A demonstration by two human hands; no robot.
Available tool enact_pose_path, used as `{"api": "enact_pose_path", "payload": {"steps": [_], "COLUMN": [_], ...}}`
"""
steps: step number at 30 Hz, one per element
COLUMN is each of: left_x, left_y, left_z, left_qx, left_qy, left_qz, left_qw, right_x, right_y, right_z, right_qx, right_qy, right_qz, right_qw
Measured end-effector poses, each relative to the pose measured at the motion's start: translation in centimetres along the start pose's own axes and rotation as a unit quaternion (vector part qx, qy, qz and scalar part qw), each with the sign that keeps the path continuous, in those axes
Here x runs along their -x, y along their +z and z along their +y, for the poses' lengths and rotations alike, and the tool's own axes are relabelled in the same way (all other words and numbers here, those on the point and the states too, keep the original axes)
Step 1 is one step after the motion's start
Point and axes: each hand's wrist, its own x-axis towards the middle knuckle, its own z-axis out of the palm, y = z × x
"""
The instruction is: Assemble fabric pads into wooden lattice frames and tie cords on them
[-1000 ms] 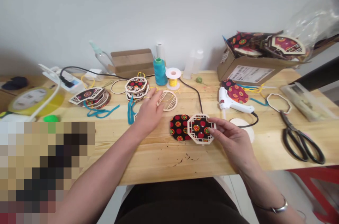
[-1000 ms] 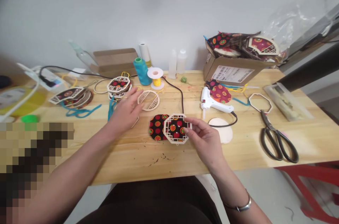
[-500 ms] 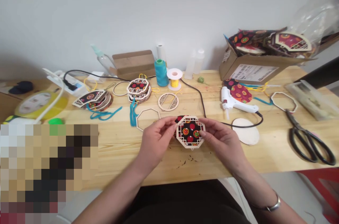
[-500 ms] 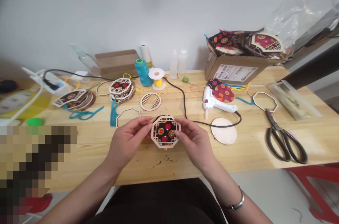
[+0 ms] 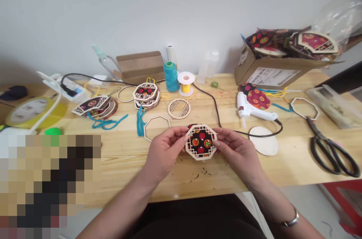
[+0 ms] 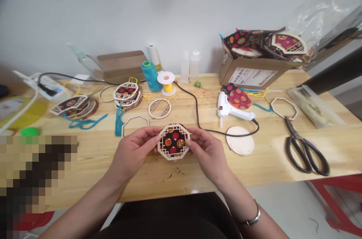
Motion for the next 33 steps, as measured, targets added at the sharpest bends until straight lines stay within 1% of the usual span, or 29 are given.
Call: {"api": "enact_pose_path", "payload": {"steps": [5,9,12,15,17,18,19,20,21,23,24,25,26,27,28,30,33], "left_x": [0.1,0.1,0.1,0.2,0.3,0.4,0.4,0.4,0.4,0.5,0.5,0.5,0.5,0.5,0.6,0.6,0.5], "left_y": [-0.1,-0.2,-0.3,-0.4,-0.3,-0.3,-0.2,-0.2,-0.2,-0.2,-0.2,-0.3,-0.3,-0.4,-0.4,-0.5,-0.5], "left_z": [0.2,0.3,0.2,0.2,0.2,0.3,0.3,0.3,0.3,0.2,0.2,0.1,0.1,0.0,0.0,0.0,-0.1], "left_qx": [0.018,-0.013,-0.026,-0.036,-0.046,-0.050,-0.052,-0.051,-0.041,0.010,0.047,0.084,0.116,0.138,0.149,0.148,0.129], "left_qy": [0.006,-0.001,0.020,0.035,0.039,0.044,0.053,0.061,0.066,0.057,0.039,0.015,-0.009,-0.028,-0.042,-0.047,-0.032], "left_qz": [-0.018,-0.049,-0.040,-0.041,-0.042,-0.041,-0.036,-0.031,-0.025,-0.016,-0.017,-0.023,-0.032,-0.041,-0.049,-0.059,-0.065], "left_qw": [1.000,0.999,0.999,0.998,0.997,0.997,0.997,0.996,0.997,0.998,0.998,0.996,0.993,0.989,0.987,0.986,0.989], "right_x": [0.2,0.4,0.6,0.7,0.8,0.9,1.0,1.1,1.2,1.5,1.6,1.7,1.9,2.0,2.1,2.2,2.2], "right_y": [0.1,0.2,0.2,0.2,0.2,0.1,0.1,0.0,-0.1,-0.5,-0.7,-0.9,-1.0,-1.2,-1.3,-1.3,-1.2], "right_z": [-0.3,-0.6,-0.8,-1.0,-1.1,-1.1,-1.1,-1.1,-1.0,-0.9,-0.7,-0.6,-0.4,-0.2,0.0,0.2,0.3], "right_qx": [0.013,0.023,0.033,0.078,0.131,0.160,0.191,0.223,0.259,0.339,0.381,0.420,0.456,0.484,0.504,0.523,0.523], "right_qy": [-0.024,-0.042,-0.053,-0.081,-0.119,-0.149,-0.189,-0.240,-0.299,-0.410,-0.452,-0.480,-0.496,-0.504,-0.506,-0.509,-0.518], "right_qz": [0.019,0.039,0.024,-0.010,-0.010,-0.003,0.006,0.015,0.025,0.042,0.048,0.053,0.055,0.054,0.053,0.052,0.059], "right_qw": [0.999,0.998,0.998,0.994,0.984,0.976,0.963,0.945,0.918,0.845,0.805,0.768,0.737,0.714,0.698,0.681,0.674]}}
